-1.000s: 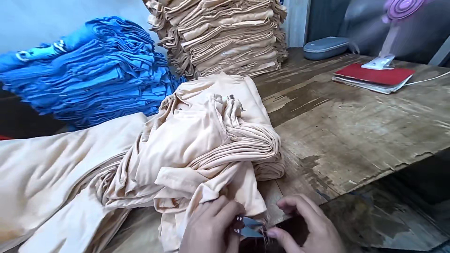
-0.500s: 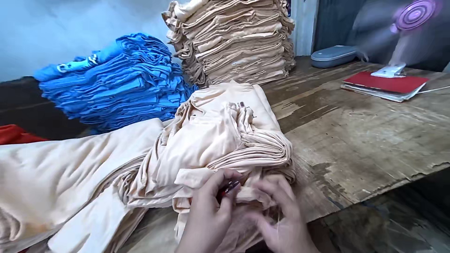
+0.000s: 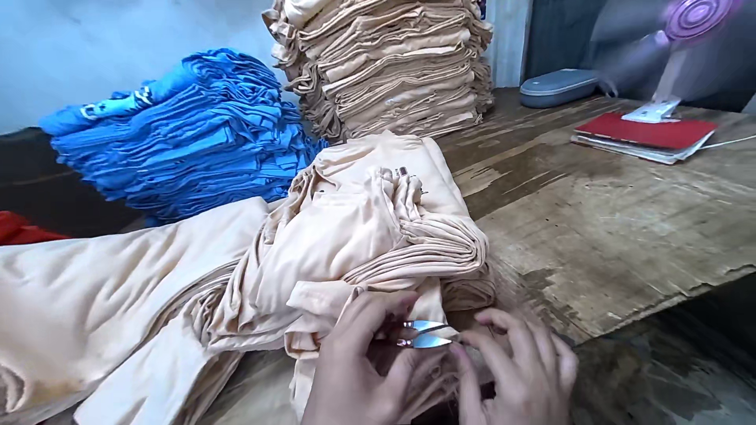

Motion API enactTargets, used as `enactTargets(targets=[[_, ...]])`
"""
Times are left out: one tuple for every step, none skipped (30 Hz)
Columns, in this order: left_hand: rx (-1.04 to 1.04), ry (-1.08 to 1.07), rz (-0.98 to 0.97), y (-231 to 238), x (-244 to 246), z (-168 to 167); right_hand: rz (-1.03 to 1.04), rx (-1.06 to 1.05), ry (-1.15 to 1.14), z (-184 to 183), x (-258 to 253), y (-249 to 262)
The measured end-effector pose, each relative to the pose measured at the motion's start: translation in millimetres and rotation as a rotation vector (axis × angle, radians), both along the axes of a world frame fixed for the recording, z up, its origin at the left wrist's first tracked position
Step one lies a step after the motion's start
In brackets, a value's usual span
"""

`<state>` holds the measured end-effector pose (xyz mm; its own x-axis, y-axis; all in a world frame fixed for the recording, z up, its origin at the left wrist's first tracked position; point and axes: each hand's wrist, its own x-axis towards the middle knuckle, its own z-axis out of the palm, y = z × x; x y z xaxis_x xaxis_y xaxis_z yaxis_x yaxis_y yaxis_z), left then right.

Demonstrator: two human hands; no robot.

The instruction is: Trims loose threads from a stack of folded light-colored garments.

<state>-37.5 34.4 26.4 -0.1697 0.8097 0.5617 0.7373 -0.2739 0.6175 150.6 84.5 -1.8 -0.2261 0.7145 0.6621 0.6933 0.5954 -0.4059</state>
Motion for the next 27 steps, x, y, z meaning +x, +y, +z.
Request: enactTargets(targets=[[0.031, 0.095, 0.005, -3.3, 0.6, 3.3, 0.001, 0.010, 0.007, -1.2, 2.3, -0.7], [0.088, 0.202, 0.023, -6.1, 1.4, 4.2, 0.024, 0.005, 0.019, -1.5, 6.3, -1.7], [0.157, 0.311, 0.048, -8.6, 2.8, 3.0, 0.054, -0.013, 0.033, -1.2, 10.8, -3.9], [0.218, 0.417, 0.076, -10.7, 4.8, 1.6, 0.083, -0.033, 0.050, -0.7, 14.8, -6.4], [0.259, 0.512, 0.096, -12.4, 7.8, 1.1, 0.109, -0.048, 0.073, 0.1, 17.8, -8.6], [0.280, 0.592, 0.100, -12.9, 11.7, 1.1, 0.126, -0.050, 0.099, 0.3, 19.5, -10.2], [0.290, 0.666, 0.095, -12.3, 15.3, 0.7, 0.142, -0.045, 0.130, 0.0, 20.0, -11.1], [0.304, 0.722, 0.076, -10.1, 17.8, -0.4, 0.157, -0.040, 0.160, -0.9, 19.6, -11.3], [0.319, 0.765, 0.060, -6.8, 18.6, -1.8, 0.171, -0.036, 0.183, -2.1, 18.8, -10.9], [0.334, 0.781, 0.053, -3.2, 17.9, -3.3, 0.194, -0.040, 0.195, -2.8, 18.6, -10.1], [0.347, 0.772, 0.062, -0.1, 16.3, -4.2, 0.228, -0.052, 0.193, -2.5, 19.5, -9.1], [0.350, 0.746, 0.084, 1.9, 13.9, -4.3, 0.277, -0.073, 0.168, -1.2, 21.6, -8.0], [0.330, 0.700, 0.105, 2.1, 11.2, -3.5, 0.333, -0.092, 0.115, 0.6, 24.5, -6.8], [0.284, 0.631, 0.113, 1.4, 8.3, -1.9, 0.405, -0.109, 0.054, 2.4, 26.9, -5.0], [0.216, 0.558, 0.106, 0.7, 3.9, -0.1, 0.487, -0.110, 0.013, 2.3, 27.0, -1.7], [0.129, 0.488, 0.089, 0.1, -1.5, 1.2, 0.569, -0.082, 0.007, 0.2, 24.2, 3.2], [0.042, 0.431, 0.076, -0.3, -7.2, 1.1, 0.631, -0.024, 0.019, -4.2, 18.7, 8.7], [-0.025, 0.396, 0.091, 0.3, -11.4, 0.2, 0.635, 0.057, 0.020, -9.1, 11.7, 13.8], [-0.066, 0.368, 0.111, 2.0, -14.0, 0.3, 0.567, 0.149, 0.000, -13.8, 4.0, 19.1], [-0.098, 0.341, 0.122, 3.4, -15.7, 2.1, 0.463, 0.222, -0.023, -18.6, -3.5, 25.5], [-0.110, 0.319, 0.139, 4.9, -16.5, 4.3, 0.375, 0.264, -0.040, -24.0, -9.5, 32.6], [-0.111, 0.304, 0.166, 6.7, -16.5, 6.0, 0.336, 0.281, -0.028, -29.1, -12.4, 39.2], [-0.100, 0.300, 0.202, 9.4, -15.8, 6.6, 0.344, 0.287, 0.017, -33.1, -11.9, 43.5], [-0.077, 0.307, 0.241, 13.1, -15.5, 5.6, 0.382, 0.294, 0.081, -35.5, -9.1, 45.3], [-0.046, 0.318, 0.272, 17.2, -16.2, 3.0, 0.437, 0.289, 0.144, -35.5, -4.3, 44.6], [-0.014, 0.332, 0.289, 20.5, -17.0, -1.0, 0.491, 0.262, 0.198, -33.1, 2.1, 41.6], [0.019, 0.342, 0.290, 22.5, -17.7, -5.1, 0.534, 0.212, 0.239, -29.4, 9.6, 37.9]])
